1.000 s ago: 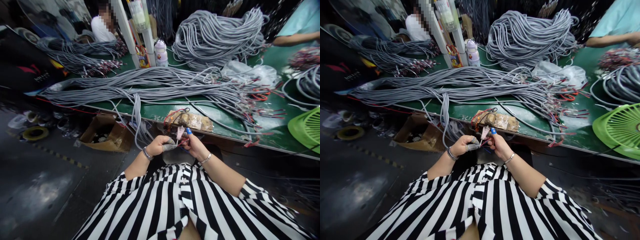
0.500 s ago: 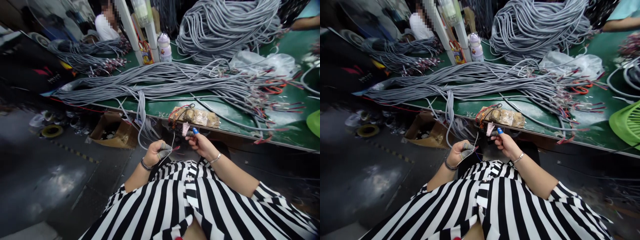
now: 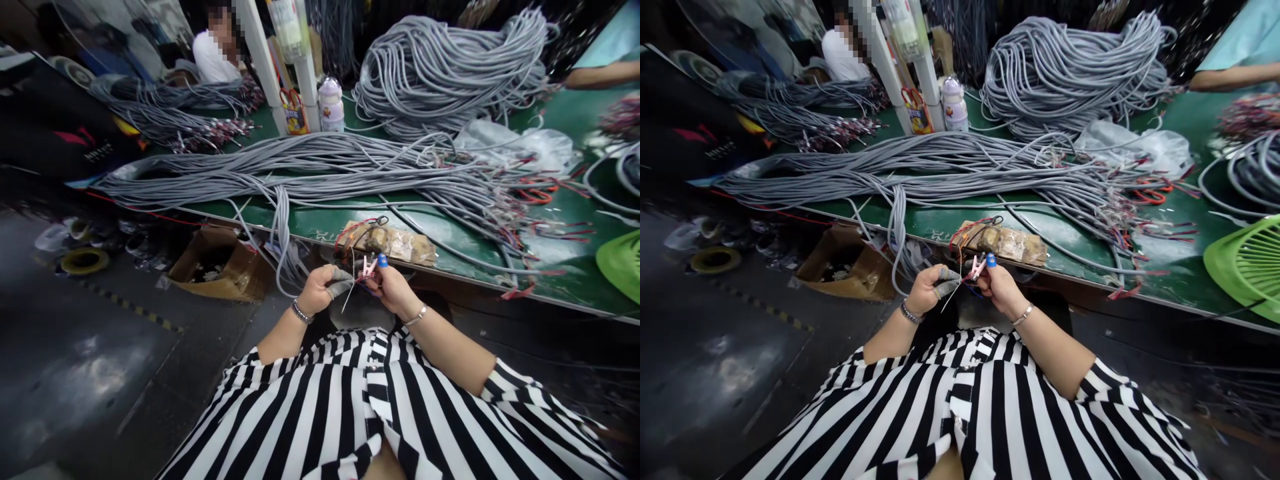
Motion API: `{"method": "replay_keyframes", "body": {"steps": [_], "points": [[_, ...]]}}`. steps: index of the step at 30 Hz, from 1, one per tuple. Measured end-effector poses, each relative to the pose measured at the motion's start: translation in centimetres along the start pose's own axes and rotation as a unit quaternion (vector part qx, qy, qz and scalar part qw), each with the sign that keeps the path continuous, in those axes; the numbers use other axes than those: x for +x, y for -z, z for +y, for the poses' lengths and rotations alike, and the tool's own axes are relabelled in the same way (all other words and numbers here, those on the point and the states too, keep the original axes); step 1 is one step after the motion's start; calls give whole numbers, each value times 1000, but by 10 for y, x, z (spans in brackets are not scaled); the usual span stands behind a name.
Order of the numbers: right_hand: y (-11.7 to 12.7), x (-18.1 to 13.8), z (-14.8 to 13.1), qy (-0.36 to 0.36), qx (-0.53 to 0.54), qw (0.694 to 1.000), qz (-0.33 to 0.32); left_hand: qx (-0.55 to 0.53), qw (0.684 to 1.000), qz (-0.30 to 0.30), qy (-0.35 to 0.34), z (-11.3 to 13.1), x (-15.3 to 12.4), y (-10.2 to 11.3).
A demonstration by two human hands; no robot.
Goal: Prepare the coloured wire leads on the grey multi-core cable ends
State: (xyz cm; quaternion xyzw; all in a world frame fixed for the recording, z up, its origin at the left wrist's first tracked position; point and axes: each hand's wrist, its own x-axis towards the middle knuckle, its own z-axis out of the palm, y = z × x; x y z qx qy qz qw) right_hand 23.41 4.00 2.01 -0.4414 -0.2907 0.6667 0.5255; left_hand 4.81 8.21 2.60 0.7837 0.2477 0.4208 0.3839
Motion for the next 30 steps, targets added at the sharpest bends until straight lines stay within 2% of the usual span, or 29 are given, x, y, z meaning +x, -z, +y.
{"method": "replay_keyframes", "body": {"steps": [7, 16, 23, 25, 27, 30], "points": [[0, 9, 4, -15, 105, 994, 1, -32, 999, -23, -3, -7, 5, -11], [-5, 8, 4, -22, 135, 990, 45, -15, 999, -37, -24, -11, 4, -22], [5, 3, 9, -56, 187, 981, 7, -37, 999, -32, -15, 3, -16, -16], [10, 1, 9, -67, 198, 978, 9, -47, 998, -30, 5, 8, -29, -14], [13, -3, 9, -78, 203, 976, 15, -72, 996, -9, 54, 11, -43, -13], [15, -7, 11, -97, 197, 975, 27, -170, 969, 88, 156, 14, -61, -17]]}}
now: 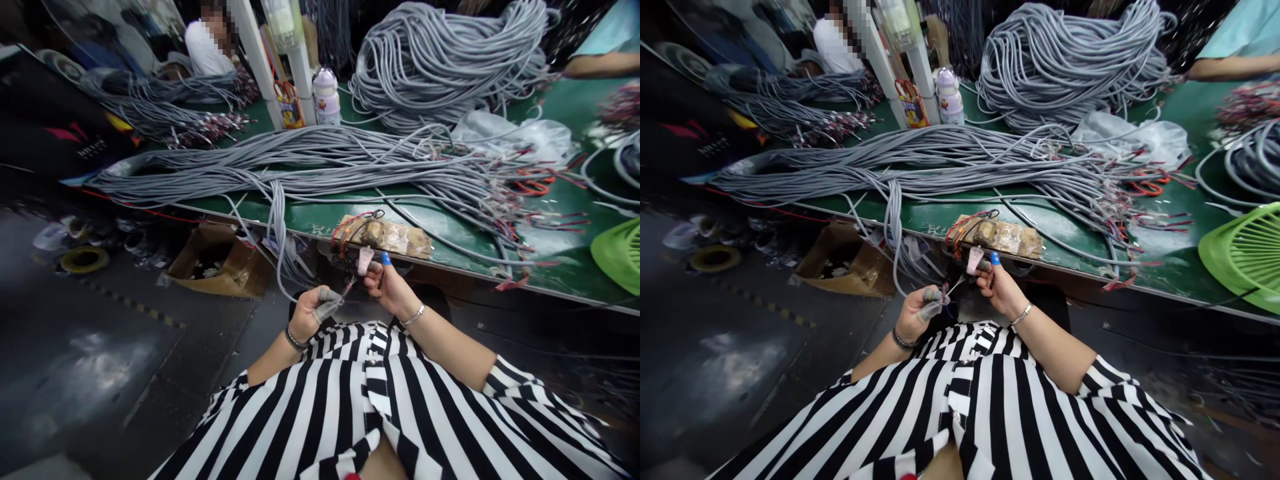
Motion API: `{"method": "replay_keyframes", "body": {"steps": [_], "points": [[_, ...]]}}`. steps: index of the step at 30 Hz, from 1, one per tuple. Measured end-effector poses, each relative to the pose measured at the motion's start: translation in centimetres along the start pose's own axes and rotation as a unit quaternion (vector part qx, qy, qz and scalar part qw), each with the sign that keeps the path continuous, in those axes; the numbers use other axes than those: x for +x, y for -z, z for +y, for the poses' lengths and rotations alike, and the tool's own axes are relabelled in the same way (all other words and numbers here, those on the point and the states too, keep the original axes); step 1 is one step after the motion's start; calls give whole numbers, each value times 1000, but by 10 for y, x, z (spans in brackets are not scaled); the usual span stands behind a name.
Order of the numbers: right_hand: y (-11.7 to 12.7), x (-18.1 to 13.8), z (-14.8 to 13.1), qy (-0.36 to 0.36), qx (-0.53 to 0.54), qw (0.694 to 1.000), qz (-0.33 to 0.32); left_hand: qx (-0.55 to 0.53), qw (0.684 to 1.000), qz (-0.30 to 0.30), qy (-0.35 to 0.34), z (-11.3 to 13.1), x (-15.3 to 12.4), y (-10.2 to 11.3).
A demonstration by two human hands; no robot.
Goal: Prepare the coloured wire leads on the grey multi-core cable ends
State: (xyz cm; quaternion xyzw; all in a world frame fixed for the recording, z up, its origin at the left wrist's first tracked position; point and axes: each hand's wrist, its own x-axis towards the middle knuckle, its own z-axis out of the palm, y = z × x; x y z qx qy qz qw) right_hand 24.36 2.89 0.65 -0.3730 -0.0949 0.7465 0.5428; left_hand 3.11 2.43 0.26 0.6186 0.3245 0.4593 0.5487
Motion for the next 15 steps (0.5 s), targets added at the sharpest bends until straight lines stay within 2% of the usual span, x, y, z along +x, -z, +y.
{"method": "replay_keyframes", "body": {"steps": [2, 4, 7, 15], "points": [[1, -2, 2, -3, -7, 1000, 4, -88, 992, 73, 57, -2, -6, -1], [1, -2, 5, -4, -15, 1000, -1, -147, 977, 112, 107, -3, -8, -2], [0, -2, 9, -11, -24, 1000, -10, -175, 964, 121, 157, -2, -8, -2], [3, -2, 14, -13, -56, 998, -13, -158, 963, 118, 183, -6, -10, -5]]}}
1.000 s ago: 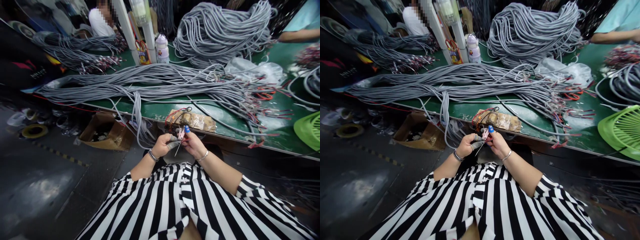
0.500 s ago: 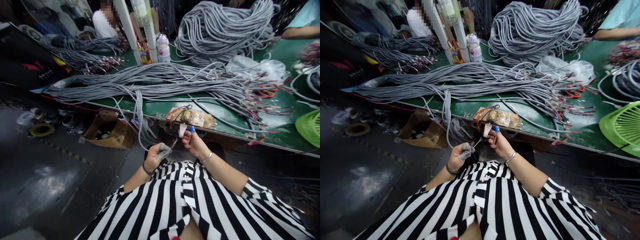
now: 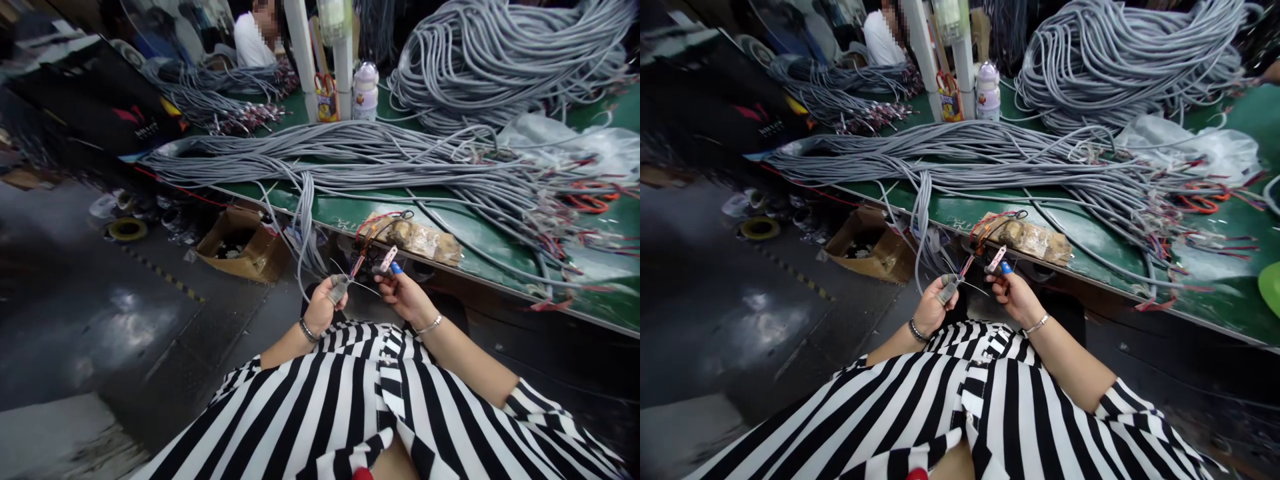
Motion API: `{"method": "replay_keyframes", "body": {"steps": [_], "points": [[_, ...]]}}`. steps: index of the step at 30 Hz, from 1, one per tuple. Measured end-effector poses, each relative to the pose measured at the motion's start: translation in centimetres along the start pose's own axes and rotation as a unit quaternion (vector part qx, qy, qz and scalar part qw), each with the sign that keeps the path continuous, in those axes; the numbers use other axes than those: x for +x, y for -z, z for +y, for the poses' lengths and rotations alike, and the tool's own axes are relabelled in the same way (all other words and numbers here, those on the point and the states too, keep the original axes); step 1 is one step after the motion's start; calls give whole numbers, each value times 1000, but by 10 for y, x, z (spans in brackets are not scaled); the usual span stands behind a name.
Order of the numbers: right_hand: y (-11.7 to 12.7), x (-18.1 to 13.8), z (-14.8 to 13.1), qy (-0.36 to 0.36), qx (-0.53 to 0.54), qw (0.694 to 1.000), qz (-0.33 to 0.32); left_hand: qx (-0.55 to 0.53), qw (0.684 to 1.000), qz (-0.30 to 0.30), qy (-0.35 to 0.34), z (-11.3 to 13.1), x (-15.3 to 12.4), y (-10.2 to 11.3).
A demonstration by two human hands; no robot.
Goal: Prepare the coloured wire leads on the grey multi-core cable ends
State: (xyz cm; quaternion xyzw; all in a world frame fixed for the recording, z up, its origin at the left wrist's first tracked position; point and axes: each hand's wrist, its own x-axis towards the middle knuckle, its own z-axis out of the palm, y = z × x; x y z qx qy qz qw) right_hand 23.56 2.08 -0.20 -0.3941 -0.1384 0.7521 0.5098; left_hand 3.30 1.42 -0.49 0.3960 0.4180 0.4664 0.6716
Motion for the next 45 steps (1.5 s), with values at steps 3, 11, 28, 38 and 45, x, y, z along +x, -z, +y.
{"method": "replay_keyframes", "body": {"steps": [3, 11, 28, 38, 45], "points": [[1, 0, 1, -1, -2, 1000, 1, 23, 1000, -13, -1, -1, 0, -2], [4, 3, 1, -12, -6, 1000, 17, 165, 982, -56, -69, -2, -1, 5], [-12, 7, -24, 199, -153, 965, 69, 194, 950, -225, -94, 25, 52, -10], [-14, 20, -27, 54, -87, 994, -36, 121, 947, -289, -67, 28, 51, -17], [-19, 21, -24, 104, -59, 993, 10, 182, 936, -296, -47, 17, 69, -19]]}}
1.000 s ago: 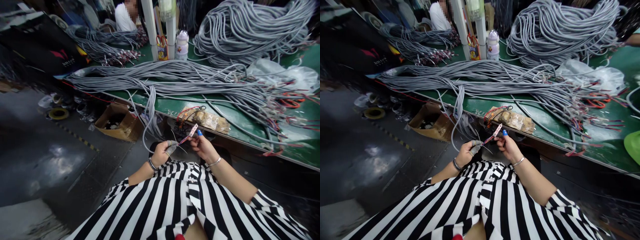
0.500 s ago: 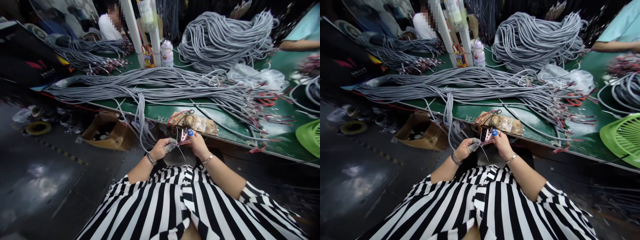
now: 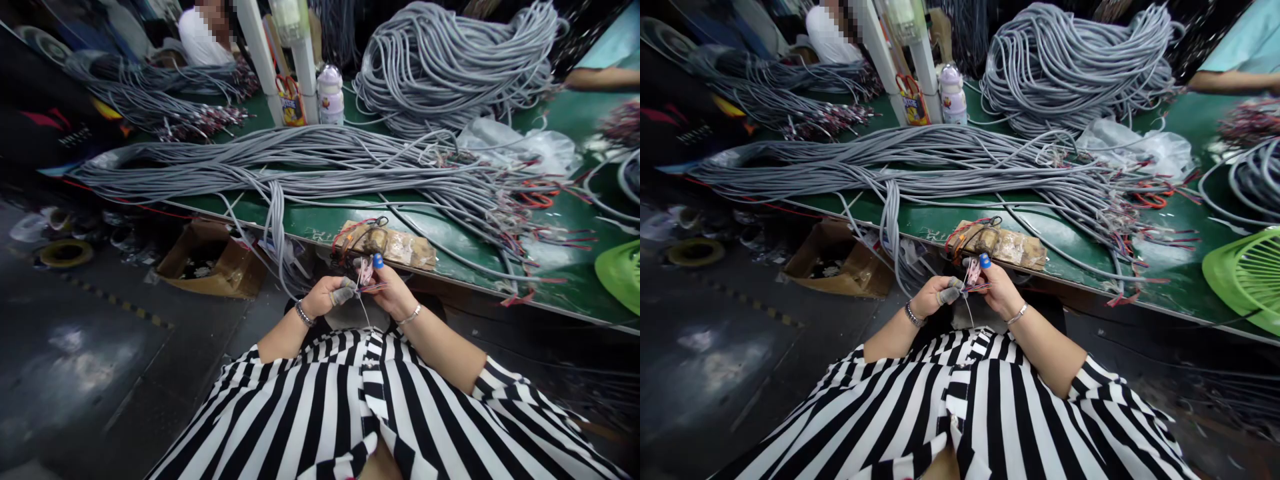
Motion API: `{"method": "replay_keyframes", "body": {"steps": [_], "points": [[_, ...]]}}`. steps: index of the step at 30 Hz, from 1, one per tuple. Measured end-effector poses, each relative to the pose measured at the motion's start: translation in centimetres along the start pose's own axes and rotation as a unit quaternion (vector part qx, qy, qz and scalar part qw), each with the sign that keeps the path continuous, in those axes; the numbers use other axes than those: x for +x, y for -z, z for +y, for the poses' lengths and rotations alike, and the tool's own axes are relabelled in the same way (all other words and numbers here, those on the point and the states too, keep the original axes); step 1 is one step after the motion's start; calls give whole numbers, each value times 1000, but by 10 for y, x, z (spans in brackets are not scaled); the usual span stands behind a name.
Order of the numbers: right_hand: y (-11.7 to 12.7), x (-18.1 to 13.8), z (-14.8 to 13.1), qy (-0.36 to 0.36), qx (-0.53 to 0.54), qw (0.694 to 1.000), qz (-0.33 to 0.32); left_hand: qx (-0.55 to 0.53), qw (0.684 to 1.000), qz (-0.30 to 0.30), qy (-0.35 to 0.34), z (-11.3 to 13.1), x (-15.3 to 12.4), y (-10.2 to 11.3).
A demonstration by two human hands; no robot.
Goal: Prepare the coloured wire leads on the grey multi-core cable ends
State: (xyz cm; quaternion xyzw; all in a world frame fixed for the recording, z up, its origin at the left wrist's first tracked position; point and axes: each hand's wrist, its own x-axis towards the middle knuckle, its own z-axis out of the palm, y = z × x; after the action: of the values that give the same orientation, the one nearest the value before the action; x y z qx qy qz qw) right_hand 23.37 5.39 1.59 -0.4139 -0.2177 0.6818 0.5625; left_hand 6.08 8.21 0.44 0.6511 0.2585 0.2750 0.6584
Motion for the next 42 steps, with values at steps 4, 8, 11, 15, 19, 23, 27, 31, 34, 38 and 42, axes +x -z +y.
{"method": "replay_keyframes", "body": {"steps": [4, 8, 11, 15, 19, 23, 27, 31, 34, 38, 42], "points": [[-3, -1, 0, 16, -2, 1000, 16, 6, 1000, -15, -4, 0, 6, -3], [-3, -1, 3, 13, -4, 1000, 23, 23, 999, -24, -5, 4, 10, -6], [-1, -1, 6, -6, 17, 1000, 20, 34, 999, -23, -13, 3, 7, -6], [5, -7, 7, -29, 48, 998, 4, 32, 999, -40, -8, 2, -10, -6], [17, -12, 5, -35, 69, 997, 6, 44, 998, -44, 0, 6, -39, -10], [30, -14, 8, -29, 48, 998, 4, 74, 997, -23, 6, 3, -64, -10], [42, -28, 7, 56, -81, 994, 49, 97, 978, 158, 95, -19, -81, 0], [59, -50, -26, 290, -384, 869, 118, 79, 934, 312, 153, -34, -97, 16], [75, -53, -64, 437, -563, 679, 173, 79, 917, 366, 140, -33, -109, 23], [93, -37, -89, 393, -683, 585, 194, 99, 890, 428, 122, -26, -120, 25], [96, -28, -83, 367, -719, 560, 185, 127, 869, 463, 121, -25, -124, 24]]}}
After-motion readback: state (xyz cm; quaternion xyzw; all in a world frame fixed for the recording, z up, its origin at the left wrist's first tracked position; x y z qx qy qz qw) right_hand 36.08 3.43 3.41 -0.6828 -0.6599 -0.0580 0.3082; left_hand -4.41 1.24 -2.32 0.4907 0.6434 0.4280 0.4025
